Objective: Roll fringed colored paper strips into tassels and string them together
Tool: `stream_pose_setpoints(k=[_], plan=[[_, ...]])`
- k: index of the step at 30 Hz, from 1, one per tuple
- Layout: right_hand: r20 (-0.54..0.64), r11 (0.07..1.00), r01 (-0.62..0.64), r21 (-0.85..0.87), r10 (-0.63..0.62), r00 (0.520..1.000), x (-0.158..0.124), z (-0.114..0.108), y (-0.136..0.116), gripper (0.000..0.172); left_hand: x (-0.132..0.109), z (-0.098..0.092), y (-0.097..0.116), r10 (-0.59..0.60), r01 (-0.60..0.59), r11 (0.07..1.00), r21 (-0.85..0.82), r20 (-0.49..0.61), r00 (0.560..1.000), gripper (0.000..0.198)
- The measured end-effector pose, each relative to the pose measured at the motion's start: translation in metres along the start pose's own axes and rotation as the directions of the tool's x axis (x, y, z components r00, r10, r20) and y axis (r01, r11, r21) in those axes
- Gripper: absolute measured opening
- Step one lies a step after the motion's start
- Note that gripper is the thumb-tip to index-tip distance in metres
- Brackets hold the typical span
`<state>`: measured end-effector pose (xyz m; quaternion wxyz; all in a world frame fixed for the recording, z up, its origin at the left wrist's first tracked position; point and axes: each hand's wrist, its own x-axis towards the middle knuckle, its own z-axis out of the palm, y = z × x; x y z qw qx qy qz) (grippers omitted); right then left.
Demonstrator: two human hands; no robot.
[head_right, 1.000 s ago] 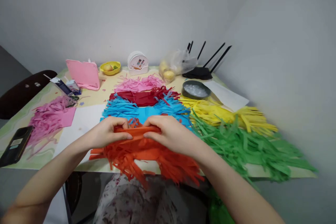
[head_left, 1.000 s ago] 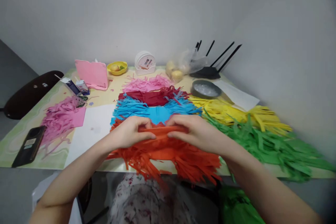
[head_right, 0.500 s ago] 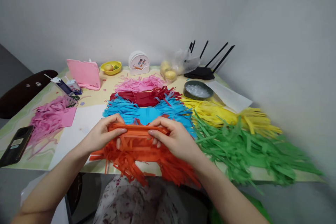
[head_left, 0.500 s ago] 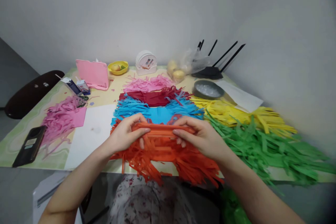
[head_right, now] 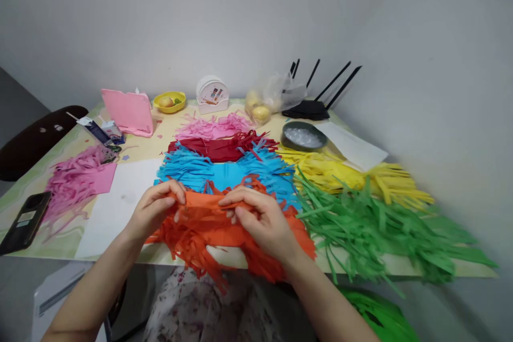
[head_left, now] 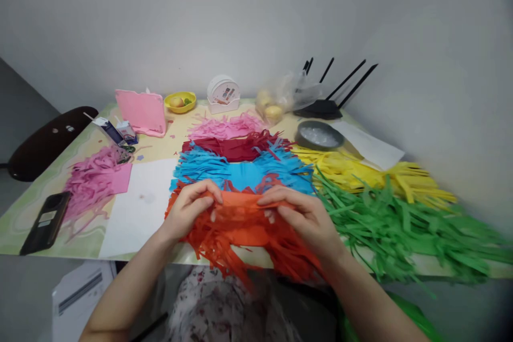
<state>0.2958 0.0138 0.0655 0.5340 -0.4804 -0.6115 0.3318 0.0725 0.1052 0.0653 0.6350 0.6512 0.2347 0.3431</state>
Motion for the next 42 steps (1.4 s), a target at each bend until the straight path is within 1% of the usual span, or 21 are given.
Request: stream_pose_setpoints(k=[2, 4, 6, 8, 10, 11, 12, 14, 16, 18, 20, 25, 27, 29, 32, 34, 36, 37, 39, 41, 42], plan=[[-0.015, 0.999, -0.039, -0.039, 0.038, 0.999, -0.001, 0.001, -0.001, 0.016, -0.001, 0.002, 0.002, 0.089, -0.088, 0.985, 0.146, 0.003, 0.996, 0.025], [-0.048, 0.989, -0.092, -0.114, 0.087, 0.995, -0.001, 0.003, -0.004, 0.013, -0.002, 0.005, 0.006, 0.152, -0.133, 0.94, 0.314, -0.038, 0.988, 0.03], [-0.062, 0.969, -0.118, -0.217, 0.107, 0.992, -0.002, 0.003, -0.007, 0.021, -0.003, 0.007, 0.009, 0.188, -0.148, 0.88, 0.452, -0.045, 0.981, 0.023], [-0.045, 0.94, -0.103, -0.325, 0.094, 0.995, -0.002, 0.002, -0.009, 0.021, -0.003, 0.008, 0.011, 0.184, -0.156, 0.815, 0.558, 0.006, 0.983, 0.006], [-0.035, 0.921, -0.085, -0.379, 0.077, 0.996, -0.001, 0.002, -0.01, 0.013, -0.003, 0.007, 0.012, 0.151, -0.153, 0.77, 0.62, 0.056, 0.987, 0.014], [-0.035, 0.924, -0.088, -0.371, 0.081, 0.996, -0.001, 0.001, -0.009, 0.011, -0.003, 0.006, 0.013, 0.131, -0.142, 0.761, 0.633, 0.064, 0.989, 0.011], [-0.037, 0.936, -0.106, -0.335, 0.1, 0.994, -0.001, 0.001, -0.009, 0.01, -0.004, 0.006, 0.013, 0.111, -0.125, 0.765, 0.632, 0.062, 0.992, 0.007], [-0.043, 0.969, -0.169, -0.179, 0.164, 0.986, -0.001, 0.002, -0.008, 0.009, -0.004, 0.006, 0.014, 0.057, -0.068, 0.811, 0.581, 0.037, 0.998, 0.012], [-0.046, 0.974, -0.226, 0.006, 0.226, 0.973, -0.001, 0.004, -0.005, 0.011, -0.005, 0.008, 0.015, -0.016, 0.009, 0.902, 0.432, 0.012, 1.0, 0.014], [-0.061, 0.965, -0.24, 0.109, 0.247, 0.967, -0.003, 0.005, -0.002, 0.012, -0.006, 0.011, 0.016, -0.078, 0.077, 0.968, 0.238, -0.007, 0.997, 0.015], [-0.072, 0.963, -0.233, 0.132, 0.244, 0.967, -0.004, 0.006, 0.002, 0.014, -0.006, 0.012, 0.014, -0.115, 0.118, 0.987, 0.107, -0.028, 0.993, 0.018], [-0.075, 0.973, -0.125, 0.195, 0.142, 0.987, -0.005, 0.006, 0.008, 0.013, -0.007, 0.007, -0.003, -0.142, 0.142, 0.99, -0.001, -0.056, 0.988, 0.021], [-0.061, 0.982, -0.079, 0.172, 0.09, 0.994, -0.005, 0.005, 0.006, 0.015, -0.007, 0.006, -0.007, -0.131, 0.129, 0.991, -0.041, -0.052, 0.99, 0.021], [-0.042, 0.994, -0.042, 0.102, 0.046, 0.998, -0.004, 0.004, 0.003, 0.017, -0.007, 0.006, -0.007, -0.115, 0.114, 0.993, -0.015, -0.044, 0.992, 0.022], [-0.054, 0.996, -0.017, -0.087, 0.012, 0.998, -0.004, 0.003, 0.0, 0.012, -0.005, 0.009, 0.001, -0.051, 0.066, 0.979, 0.192, -0.082, 0.995, 0.02], [-0.086, 0.97, -0.033, -0.24, 0.012, 0.996, -0.003, 0.003, 0.0, 0.013, -0.004, 0.01, 0.006, 0.013, 0.017, 0.928, 0.372, -0.077, 0.997, 0.013], [-0.09, 0.933, -0.037, -0.358, 0.005, 0.996, -0.003, 0.004, 0.0, 0.02, -0.004, 0.011, 0.009, 0.064, -0.045, 0.852, 0.521, -0.019, 0.998, 0.014], [-0.081, 0.918, -0.032, -0.394, 0.0, 0.997, -0.003, 0.004, 0.001, 0.019, -0.004, 0.011, 0.009, 0.073, -0.065, 0.816, 0.574, 0.009, 0.997, 0.014], [-0.074, 0.91, -0.043, -0.412, 0.013, 0.997, -0.002, 0.004, 0.001, 0.013, -0.005, 0.011, 0.009, 0.068, -0.071, 0.783, 0.617, 0.028, 0.997, 0.013], [-0.073, 0.941, -0.097, -0.325, 0.077, 0.994, -0.003, 0.004, 0.002, 0.009, -0.006, 0.011, 0.008, 0.036, -0.04, 0.822, 0.569, 0.018, 0.999, 0.013], [-0.07, 0.963, -0.134, -0.232, 0.121, 0.99, -0.003, 0.005, 0.002, 0.01, -0.007, 0.011, 0.008, 0.013, -0.016, 0.858, 0.513, 0.009, 1.0, 0.013]])
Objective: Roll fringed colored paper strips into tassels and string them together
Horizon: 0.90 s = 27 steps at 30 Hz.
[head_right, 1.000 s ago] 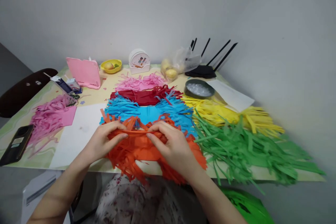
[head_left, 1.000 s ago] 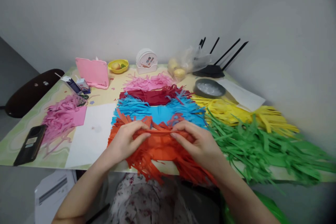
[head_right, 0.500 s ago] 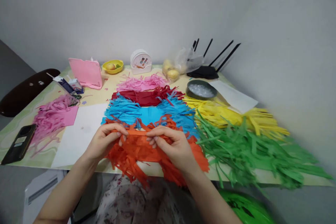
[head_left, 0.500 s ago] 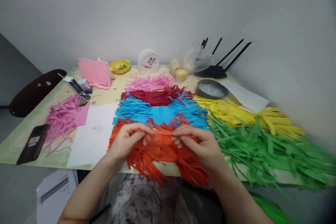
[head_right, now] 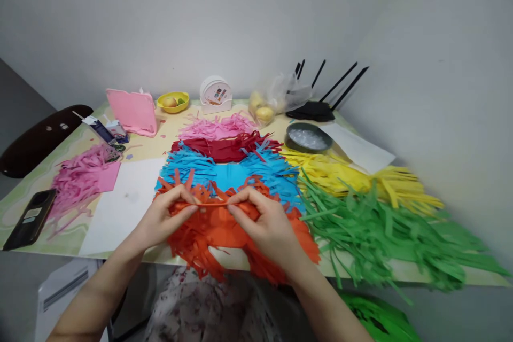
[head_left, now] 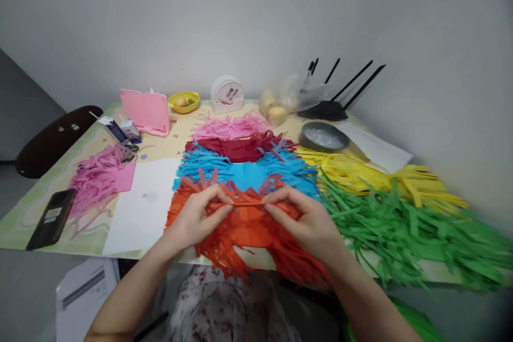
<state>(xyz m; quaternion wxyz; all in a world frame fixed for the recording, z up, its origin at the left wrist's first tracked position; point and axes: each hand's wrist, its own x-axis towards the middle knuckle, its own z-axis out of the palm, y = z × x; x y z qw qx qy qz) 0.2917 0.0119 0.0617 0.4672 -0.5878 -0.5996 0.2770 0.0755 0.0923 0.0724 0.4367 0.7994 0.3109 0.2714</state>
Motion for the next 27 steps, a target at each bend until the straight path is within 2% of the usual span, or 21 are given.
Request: stream_pose_setpoints(k=[3, 5, 10, 15, 19, 20, 22, 24, 26, 27], plan=[[0.064, 0.945, -0.114, 0.307, 0.1, 0.993, 0.0, 0.003, 0.001, 0.014, -0.001, 0.001, -0.001, -0.075, 0.081, 0.962, -0.259, 0.031, 0.997, 0.013], [0.082, 0.904, -0.146, 0.402, 0.123, 0.989, 0.001, 0.005, 0.001, 0.017, -0.001, 0.002, -0.002, -0.121, 0.134, 0.914, -0.382, 0.06, 0.991, 0.016], [0.095, 0.848, -0.175, 0.501, 0.148, 0.984, 0.008, 0.009, 0.005, 0.021, 0.004, 0.004, -0.01, -0.211, 0.198, 0.866, -0.459, 0.023, 0.977, 0.024], [0.114, 0.798, -0.193, 0.571, 0.155, 0.981, 0.014, 0.014, 0.011, 0.02, 0.007, 0.012, -0.021, -0.244, 0.194, 0.751, -0.631, 0.008, 0.97, 0.019], [0.055, 0.8, -0.145, 0.583, 0.138, 0.989, 0.015, 0.02, 0.014, 0.019, 0.006, 0.018, -0.028, -0.259, 0.178, 0.725, -0.666, -0.024, 0.965, 0.019], [0.025, 0.823, -0.111, 0.557, 0.116, 0.993, 0.015, 0.02, 0.014, 0.016, 0.006, 0.016, -0.028, -0.233, 0.161, 0.749, -0.642, -0.028, 0.972, 0.02], [-0.022, 0.908, -0.004, 0.42, 0.015, 1.0, 0.013, 0.017, 0.011, 0.012, 0.003, 0.008, -0.023, -0.116, 0.09, 0.867, -0.49, -0.024, 0.993, 0.021], [-0.013, 0.97, 0.154, 0.187, -0.154, 0.988, 0.012, 0.011, 0.006, 0.02, 0.001, -0.003, -0.013, 0.027, -0.033, 0.983, -0.179, -0.036, 0.999, 0.02], [0.062, 0.944, 0.329, -0.013, -0.327, 0.943, 0.012, 0.005, 0.001, 0.028, 0.001, -0.013, -0.001, 0.136, -0.129, 0.982, 0.135, -0.044, 0.99, 0.019], [0.109, 0.912, 0.404, -0.07, -0.395, 0.912, 0.013, 0.003, -0.001, 0.03, 0.002, -0.016, 0.004, 0.165, -0.156, 0.961, 0.228, -0.024, 0.986, 0.019]])
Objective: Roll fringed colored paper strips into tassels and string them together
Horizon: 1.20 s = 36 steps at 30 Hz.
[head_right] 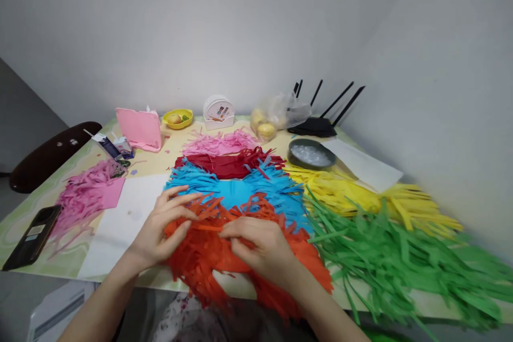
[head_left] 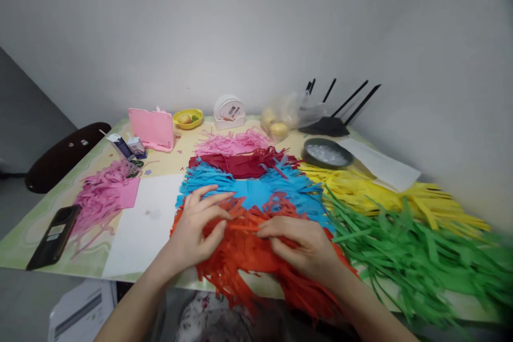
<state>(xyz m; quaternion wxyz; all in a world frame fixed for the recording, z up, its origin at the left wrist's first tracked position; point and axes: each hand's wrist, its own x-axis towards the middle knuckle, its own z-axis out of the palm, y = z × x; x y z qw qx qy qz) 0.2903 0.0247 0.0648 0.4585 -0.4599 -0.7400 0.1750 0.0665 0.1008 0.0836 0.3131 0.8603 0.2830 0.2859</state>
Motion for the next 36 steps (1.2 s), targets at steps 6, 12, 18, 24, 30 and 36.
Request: stream_pose_setpoints(k=[6, 12, 18, 24, 30, 36], plan=[[0.157, 0.976, 0.215, -0.026, -0.209, 0.965, 0.006, -0.006, 0.002, 0.033, 0.019, 0.007, -0.002, 0.054, -0.067, 0.997, 0.04, 0.282, 0.958, 0.02], [0.239, 0.971, -0.219, 0.094, 0.191, 0.952, 0.016, -0.013, 0.01, 0.024, 0.015, 0.018, -0.025, 0.311, -0.305, 0.856, 0.417, 0.054, 0.949, 0.027], [0.38, 0.693, -0.503, 0.516, 0.341, 0.86, 0.024, 0.017, 0.018, 0.034, 0.015, 0.026, -0.033, 0.642, -0.455, 0.633, 0.626, -0.096, 0.761, 0.027], [0.183, 0.596, -0.408, 0.692, 0.402, 0.897, 0.025, 0.033, 0.013, 0.03, 0.03, 0.041, -0.024, 0.472, -0.331, 0.866, 0.376, -0.394, 0.788, 0.012], [0.021, 0.708, -0.234, 0.667, 0.296, 0.955, 0.039, 0.025, 0.006, 0.026, 0.044, 0.051, -0.017, 0.122, -0.178, 0.982, -0.065, -0.504, 0.855, 0.013], [-0.093, 0.751, -0.219, 0.623, 0.349, 0.933, 0.053, 0.024, 0.021, 0.018, 0.06, 0.062, -0.018, -0.255, 0.053, 0.852, -0.521, -0.324, 0.911, 0.023]])
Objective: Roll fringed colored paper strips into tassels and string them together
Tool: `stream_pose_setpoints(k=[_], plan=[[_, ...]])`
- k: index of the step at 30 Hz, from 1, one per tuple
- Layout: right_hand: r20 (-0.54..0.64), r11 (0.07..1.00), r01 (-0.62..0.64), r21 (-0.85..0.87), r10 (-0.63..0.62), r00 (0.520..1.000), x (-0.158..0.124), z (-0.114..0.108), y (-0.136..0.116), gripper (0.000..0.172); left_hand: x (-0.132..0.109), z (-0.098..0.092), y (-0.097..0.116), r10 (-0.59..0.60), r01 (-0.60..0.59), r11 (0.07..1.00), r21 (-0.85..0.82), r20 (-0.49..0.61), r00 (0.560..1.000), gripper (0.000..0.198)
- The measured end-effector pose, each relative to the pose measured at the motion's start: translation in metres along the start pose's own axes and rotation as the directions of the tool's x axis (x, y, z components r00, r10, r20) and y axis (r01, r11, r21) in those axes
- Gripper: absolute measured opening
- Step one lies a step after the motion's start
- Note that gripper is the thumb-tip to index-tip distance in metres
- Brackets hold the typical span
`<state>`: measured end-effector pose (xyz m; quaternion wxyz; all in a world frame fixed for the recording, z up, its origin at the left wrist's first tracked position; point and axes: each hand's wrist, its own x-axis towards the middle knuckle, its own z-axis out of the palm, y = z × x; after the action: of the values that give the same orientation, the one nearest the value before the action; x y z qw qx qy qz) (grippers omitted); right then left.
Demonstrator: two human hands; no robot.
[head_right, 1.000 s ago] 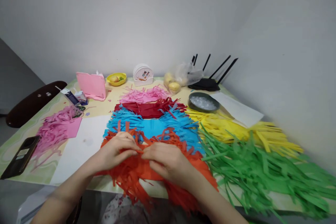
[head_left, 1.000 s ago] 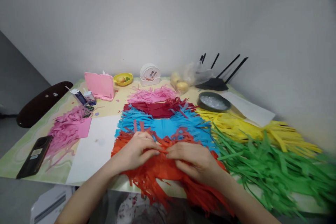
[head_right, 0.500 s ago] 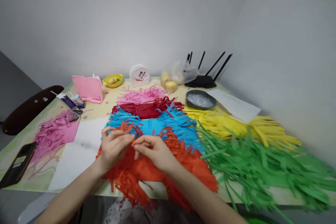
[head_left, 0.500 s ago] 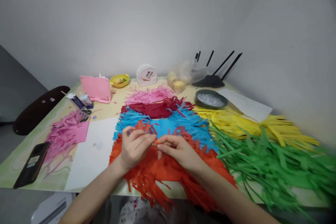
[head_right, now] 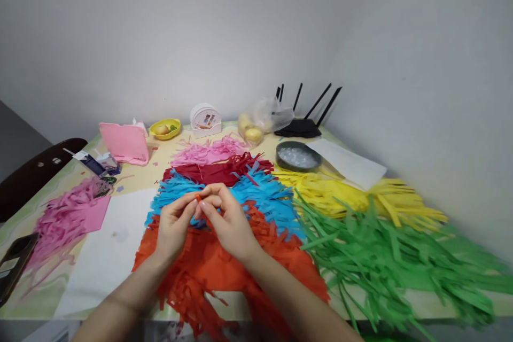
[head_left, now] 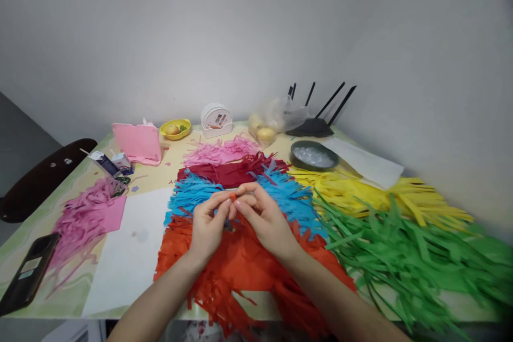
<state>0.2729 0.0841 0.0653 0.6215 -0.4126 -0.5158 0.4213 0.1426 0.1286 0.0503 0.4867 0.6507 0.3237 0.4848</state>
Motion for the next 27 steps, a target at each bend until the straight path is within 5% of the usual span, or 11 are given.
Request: stream_pose_setpoints(k=[5, 9, 11, 12, 16, 18, 22, 27], plan=[[-0.06, 0.953, 0.078, -0.294, -0.1, 0.993, 0.006, 0.002, 0.017, 0.006, 0.009, 0.008, -0.014, -0.027, 0.026, 1.0, -0.016, -0.086, 0.996, 0.021], [0.115, 0.745, 0.192, -0.639, -0.154, 0.981, 0.029, -0.027, 0.023, 0.014, 0.023, 0.003, -0.026, 0.054, -0.038, 0.997, 0.074, -0.225, 0.973, 0.021], [0.088, 0.537, 0.103, -0.837, -0.053, 0.995, 0.055, -0.07, 0.023, 0.019, 0.031, -0.006, -0.03, 0.048, -0.019, 0.995, 0.097, -0.307, 0.95, 0.021], [-0.039, 0.383, -0.051, -0.922, 0.038, 0.999, 0.07, -0.098, 0.024, 0.019, 0.034, -0.011, -0.032, 0.032, -0.003, 0.996, 0.085, -0.343, 0.939, 0.022], [-0.338, 0.158, -0.365, -0.917, 0.174, 0.925, 0.121, -0.216, 0.032, 0.022, 0.042, -0.027, -0.04, -0.081, 0.054, 0.995, -0.079, -0.4, 0.913, 0.023], [-0.419, 0.078, -0.452, -0.889, 0.262, 0.869, 0.133, -0.256, 0.043, 0.028, 0.042, -0.029, -0.043, -0.132, 0.099, 0.989, -0.105, -0.378, 0.916, 0.024], [-0.48, 0.003, -0.514, -0.858, 0.352, 0.804, 0.135, -0.289, 0.068, 0.03, 0.04, -0.022, -0.045, -0.201, 0.194, 0.98, -0.052, -0.318, 0.927, 0.027], [-0.483, 0.084, -0.516, -0.852, 0.251, 0.839, 0.128, -0.29, 0.068, 0.028, 0.038, -0.009, -0.043, -0.27, 0.275, 0.961, 0.006, -0.171, 0.948, 0.031]])
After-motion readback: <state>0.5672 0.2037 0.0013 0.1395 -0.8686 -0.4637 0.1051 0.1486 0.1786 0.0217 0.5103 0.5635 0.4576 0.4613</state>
